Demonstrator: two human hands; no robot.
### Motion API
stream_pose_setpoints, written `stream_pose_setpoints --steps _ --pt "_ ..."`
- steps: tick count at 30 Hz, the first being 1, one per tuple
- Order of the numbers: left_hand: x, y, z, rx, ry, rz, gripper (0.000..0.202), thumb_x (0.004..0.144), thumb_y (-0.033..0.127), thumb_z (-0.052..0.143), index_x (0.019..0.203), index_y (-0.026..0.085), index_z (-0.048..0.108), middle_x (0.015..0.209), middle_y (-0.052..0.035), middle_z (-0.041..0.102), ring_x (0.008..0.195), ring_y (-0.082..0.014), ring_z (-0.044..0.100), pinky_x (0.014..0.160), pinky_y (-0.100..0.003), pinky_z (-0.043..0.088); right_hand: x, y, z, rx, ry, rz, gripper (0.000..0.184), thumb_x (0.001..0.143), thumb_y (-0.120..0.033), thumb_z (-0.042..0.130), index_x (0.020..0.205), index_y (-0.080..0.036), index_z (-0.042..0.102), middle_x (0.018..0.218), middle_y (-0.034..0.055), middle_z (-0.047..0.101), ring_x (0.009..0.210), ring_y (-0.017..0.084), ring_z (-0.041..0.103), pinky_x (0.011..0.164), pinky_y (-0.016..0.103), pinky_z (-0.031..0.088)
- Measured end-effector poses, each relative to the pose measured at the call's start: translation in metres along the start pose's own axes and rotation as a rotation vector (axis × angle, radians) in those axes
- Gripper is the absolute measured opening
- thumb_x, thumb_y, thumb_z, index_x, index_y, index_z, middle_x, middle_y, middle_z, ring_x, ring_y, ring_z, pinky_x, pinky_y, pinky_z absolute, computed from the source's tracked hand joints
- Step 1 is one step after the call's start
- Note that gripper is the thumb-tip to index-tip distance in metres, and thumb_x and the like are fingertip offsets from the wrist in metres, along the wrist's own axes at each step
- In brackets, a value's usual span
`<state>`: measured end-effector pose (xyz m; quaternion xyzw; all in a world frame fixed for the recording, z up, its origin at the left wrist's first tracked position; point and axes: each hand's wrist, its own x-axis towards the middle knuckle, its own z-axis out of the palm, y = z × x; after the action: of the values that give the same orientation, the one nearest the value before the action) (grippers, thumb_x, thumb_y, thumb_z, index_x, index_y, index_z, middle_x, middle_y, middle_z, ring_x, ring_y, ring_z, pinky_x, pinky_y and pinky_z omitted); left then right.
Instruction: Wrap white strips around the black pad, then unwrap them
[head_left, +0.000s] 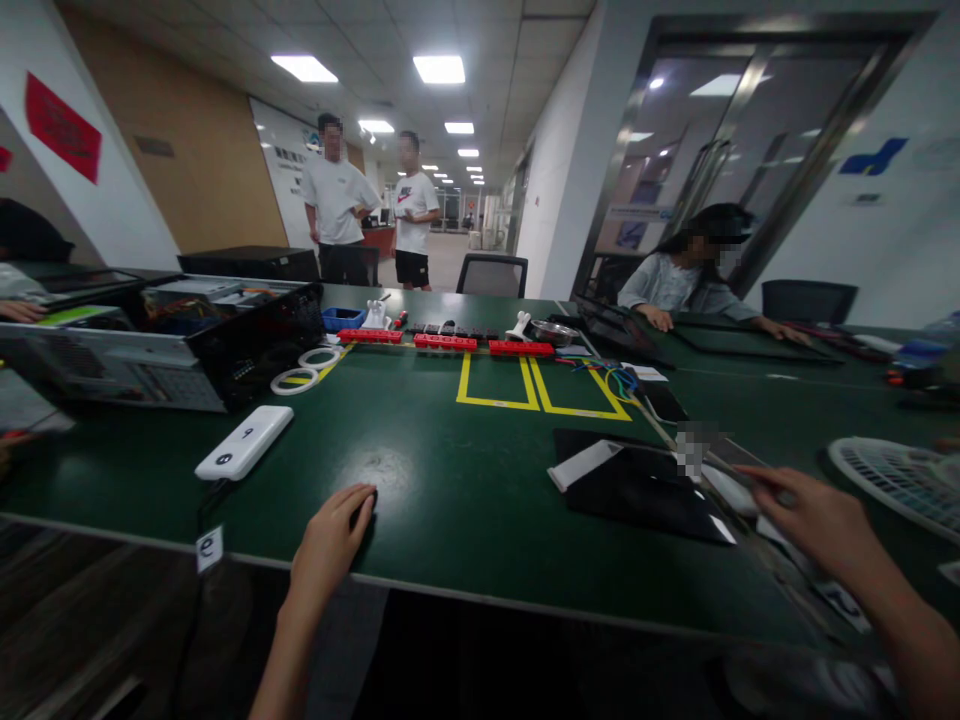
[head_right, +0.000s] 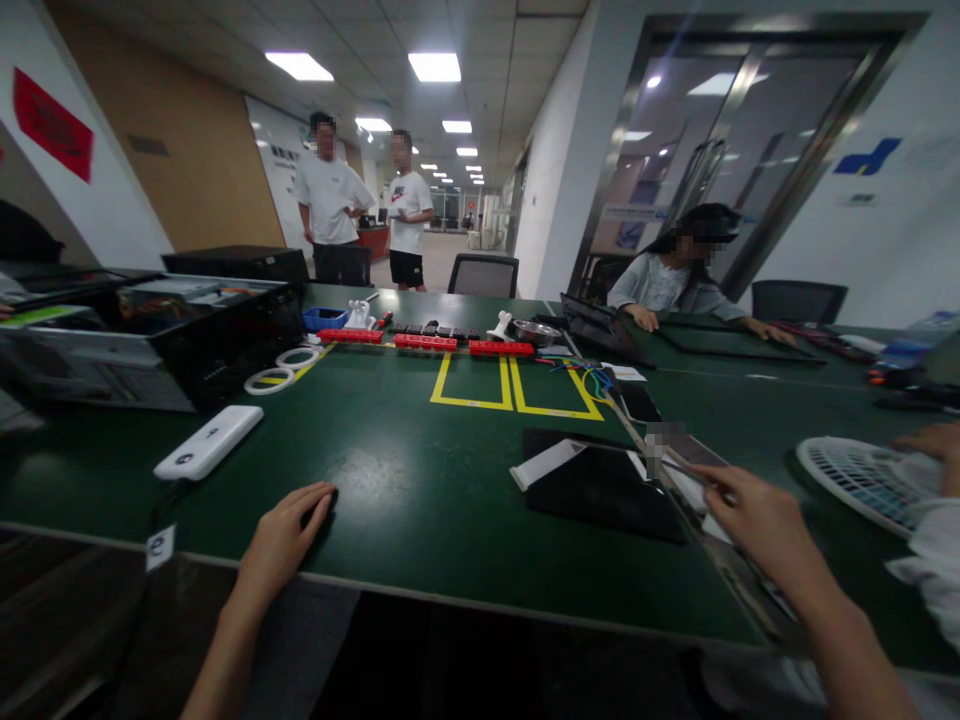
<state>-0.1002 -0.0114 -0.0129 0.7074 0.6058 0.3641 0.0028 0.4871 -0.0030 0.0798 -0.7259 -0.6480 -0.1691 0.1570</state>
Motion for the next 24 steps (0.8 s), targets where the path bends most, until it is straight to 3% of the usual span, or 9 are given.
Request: stream_pose_setpoints --steps 4,9,12,15,17,21,24 --pt "0.0 0.0 0.0 0.005 -0.003 0.002 0.035 0.09 0.039 0.04 0.1 0.02 0.068 0.105 -0.0077 0.07 0.1 -0.0222 0.064 0.093 -0.035 0.048 0.008 0.003 -0.002 -0.044 -0.004 0.131 0.042 0.079 -0.028 0.041 0.106 -0.011 0.067 0.095 0.0179 0.066 0.08 0.026 0.062 0.066 0.036 0.045" --pt "0.0 -0.001 -0.001 0.009 -0.016 0.001 0.034 0.09 0.037 0.041 0.101 0.019 0.068 0.107 -0.0081 0.069 0.101 -0.0226 0.064 0.094 -0.036 0.047 0.005 -0.005 0.009 -0.155 -0.017 0.159 0.045 0.085 -0.027 0.032 0.097 -0.005 0.069 0.086 0.0218 0.064 0.07 0.027 0.059 0.062 0.037 0.044" --pt "0.001 0.0 -0.001 0.001 -0.011 0.002 0.035 0.091 0.038 0.04 0.1 0.02 0.068 0.106 -0.0077 0.069 0.1 -0.0222 0.064 0.093 -0.036 0.048 -0.001 -0.015 0.013 -0.222 -0.019 0.096 0.042 0.085 -0.026 0.03 0.092 -0.008 0.068 0.082 0.0219 0.062 0.07 0.029 0.058 0.06 0.038 0.044" --pt "0.001 0.001 -0.001 -0.003 -0.002 -0.002 0.035 0.09 0.038 0.04 0.099 0.02 0.069 0.105 -0.0078 0.07 0.1 -0.0221 0.064 0.093 -0.035 0.048 -0.002 -0.029 0.018 -0.285 0.034 -0.002 0.044 0.087 -0.029 0.029 0.107 -0.009 0.063 0.098 0.0247 0.061 0.084 0.033 0.057 0.063 0.043 0.045" --pt "0.001 0.001 -0.001 -0.004 0.003 -0.006 0.036 0.09 0.039 0.039 0.098 0.02 0.069 0.104 -0.0078 0.07 0.099 -0.0221 0.064 0.093 -0.036 0.047 0.002 -0.042 0.028 -0.241 0.053 -0.111 0.047 0.087 -0.031 0.028 0.115 -0.008 0.058 0.11 0.0242 0.058 0.096 0.034 0.055 0.073 0.047 0.046" --pt "0.0 0.001 -0.001 0.005 -0.009 -0.004 0.037 0.091 0.039 0.039 0.1 0.019 0.069 0.105 -0.0086 0.069 0.1 -0.0222 0.064 0.094 -0.035 0.047 0.01 -0.074 0.061 0.014 -0.129 -0.34 0.048 0.085 -0.037 0.034 0.12 -0.013 0.056 0.122 0.0163 0.056 0.111 0.028 0.052 0.095 0.043 0.041" --pt "0.0 0.0 0.0 0.023 -0.02 0.001 0.037 0.091 0.039 0.039 0.102 0.018 0.068 0.107 -0.0089 0.069 0.101 -0.0224 0.063 0.094 -0.035 0.047 0.009 -0.102 0.078 0.037 -0.199 -0.353 0.052 0.087 -0.041 0.033 0.123 -0.011 0.054 0.126 0.0158 0.055 0.119 0.029 0.047 0.101 0.043 0.037"
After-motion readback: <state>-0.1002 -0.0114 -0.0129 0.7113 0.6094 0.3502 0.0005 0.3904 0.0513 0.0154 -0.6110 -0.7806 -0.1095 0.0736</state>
